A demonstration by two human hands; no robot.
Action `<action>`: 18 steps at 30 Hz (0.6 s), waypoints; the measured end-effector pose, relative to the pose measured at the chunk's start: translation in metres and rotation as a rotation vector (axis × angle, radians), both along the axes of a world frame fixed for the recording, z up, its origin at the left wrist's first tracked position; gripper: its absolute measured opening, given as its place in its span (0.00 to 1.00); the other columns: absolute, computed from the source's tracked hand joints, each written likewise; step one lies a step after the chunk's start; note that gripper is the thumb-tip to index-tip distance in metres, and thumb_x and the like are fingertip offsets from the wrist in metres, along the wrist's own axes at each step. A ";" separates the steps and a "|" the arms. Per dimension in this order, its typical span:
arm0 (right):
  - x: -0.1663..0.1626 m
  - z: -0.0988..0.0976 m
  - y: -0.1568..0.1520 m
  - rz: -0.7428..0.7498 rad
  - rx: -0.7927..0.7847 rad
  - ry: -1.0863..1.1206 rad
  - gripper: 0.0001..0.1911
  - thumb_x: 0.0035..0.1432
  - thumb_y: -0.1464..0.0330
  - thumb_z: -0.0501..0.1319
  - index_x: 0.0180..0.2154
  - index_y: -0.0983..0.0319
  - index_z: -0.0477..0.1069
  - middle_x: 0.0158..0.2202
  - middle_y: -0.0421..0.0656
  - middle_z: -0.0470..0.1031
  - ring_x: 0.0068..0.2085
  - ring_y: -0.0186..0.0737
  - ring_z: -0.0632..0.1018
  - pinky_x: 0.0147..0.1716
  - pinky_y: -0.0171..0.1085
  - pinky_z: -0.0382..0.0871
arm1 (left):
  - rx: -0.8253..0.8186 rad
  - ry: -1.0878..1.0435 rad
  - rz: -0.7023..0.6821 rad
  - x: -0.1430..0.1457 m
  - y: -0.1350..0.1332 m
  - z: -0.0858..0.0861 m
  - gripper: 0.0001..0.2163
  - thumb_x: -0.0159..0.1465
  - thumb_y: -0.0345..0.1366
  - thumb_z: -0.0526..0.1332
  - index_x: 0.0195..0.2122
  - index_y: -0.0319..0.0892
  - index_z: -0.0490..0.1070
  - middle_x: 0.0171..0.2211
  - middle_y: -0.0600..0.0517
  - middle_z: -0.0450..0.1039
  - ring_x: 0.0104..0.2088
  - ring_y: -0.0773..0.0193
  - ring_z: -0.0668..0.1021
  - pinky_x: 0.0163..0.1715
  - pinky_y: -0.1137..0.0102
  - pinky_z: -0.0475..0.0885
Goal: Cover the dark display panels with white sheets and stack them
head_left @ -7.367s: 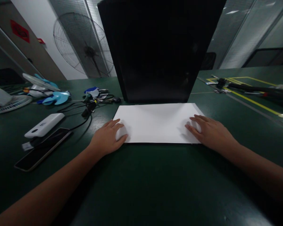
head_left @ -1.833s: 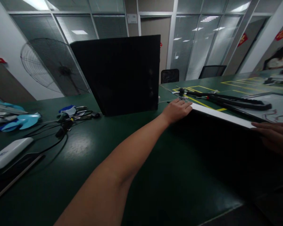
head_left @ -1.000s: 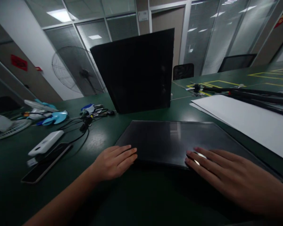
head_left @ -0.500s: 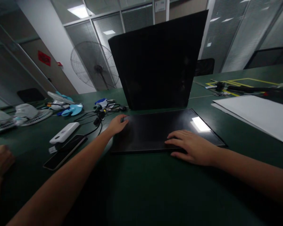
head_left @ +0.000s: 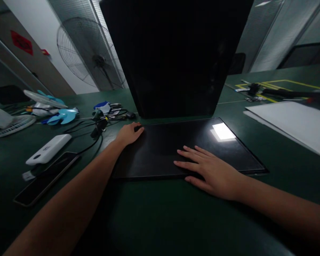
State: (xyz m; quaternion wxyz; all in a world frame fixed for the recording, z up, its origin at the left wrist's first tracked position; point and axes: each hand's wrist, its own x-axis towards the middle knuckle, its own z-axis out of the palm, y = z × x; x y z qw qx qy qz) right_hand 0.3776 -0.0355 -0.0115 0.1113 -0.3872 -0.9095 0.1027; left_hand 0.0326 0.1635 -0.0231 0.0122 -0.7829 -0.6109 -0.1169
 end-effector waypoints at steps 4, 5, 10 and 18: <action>0.000 -0.004 0.000 -0.005 0.018 0.009 0.32 0.71 0.51 0.56 0.72 0.49 0.59 0.74 0.46 0.52 0.74 0.56 0.56 0.71 0.64 0.51 | -0.007 -0.003 -0.036 0.001 0.000 -0.004 0.26 0.72 0.51 0.52 0.62 0.41 0.72 0.61 0.44 0.77 0.57 0.50 0.79 0.57 0.63 0.71; 0.000 -0.005 -0.001 -0.008 0.043 0.008 0.31 0.71 0.51 0.57 0.71 0.48 0.61 0.74 0.45 0.54 0.73 0.56 0.58 0.70 0.64 0.53 | -0.003 -0.003 -0.045 0.001 -0.001 -0.005 0.26 0.72 0.50 0.52 0.63 0.40 0.71 0.61 0.44 0.76 0.58 0.51 0.79 0.58 0.64 0.71; -0.001 -0.010 -0.013 0.045 0.230 0.064 0.18 0.71 0.64 0.58 0.58 0.50 0.77 0.63 0.43 0.73 0.65 0.51 0.72 0.60 0.56 0.72 | 0.039 0.017 -0.105 0.003 -0.002 -0.008 0.23 0.73 0.46 0.49 0.62 0.41 0.72 0.63 0.46 0.74 0.63 0.55 0.74 0.64 0.66 0.66; -0.004 -0.003 -0.014 0.210 0.242 0.122 0.15 0.70 0.69 0.57 0.53 0.58 0.79 0.49 0.48 0.75 0.46 0.40 0.76 0.44 0.43 0.74 | 0.084 0.079 -0.132 0.011 -0.009 -0.003 0.22 0.73 0.45 0.50 0.57 0.40 0.77 0.57 0.44 0.77 0.57 0.52 0.77 0.61 0.62 0.69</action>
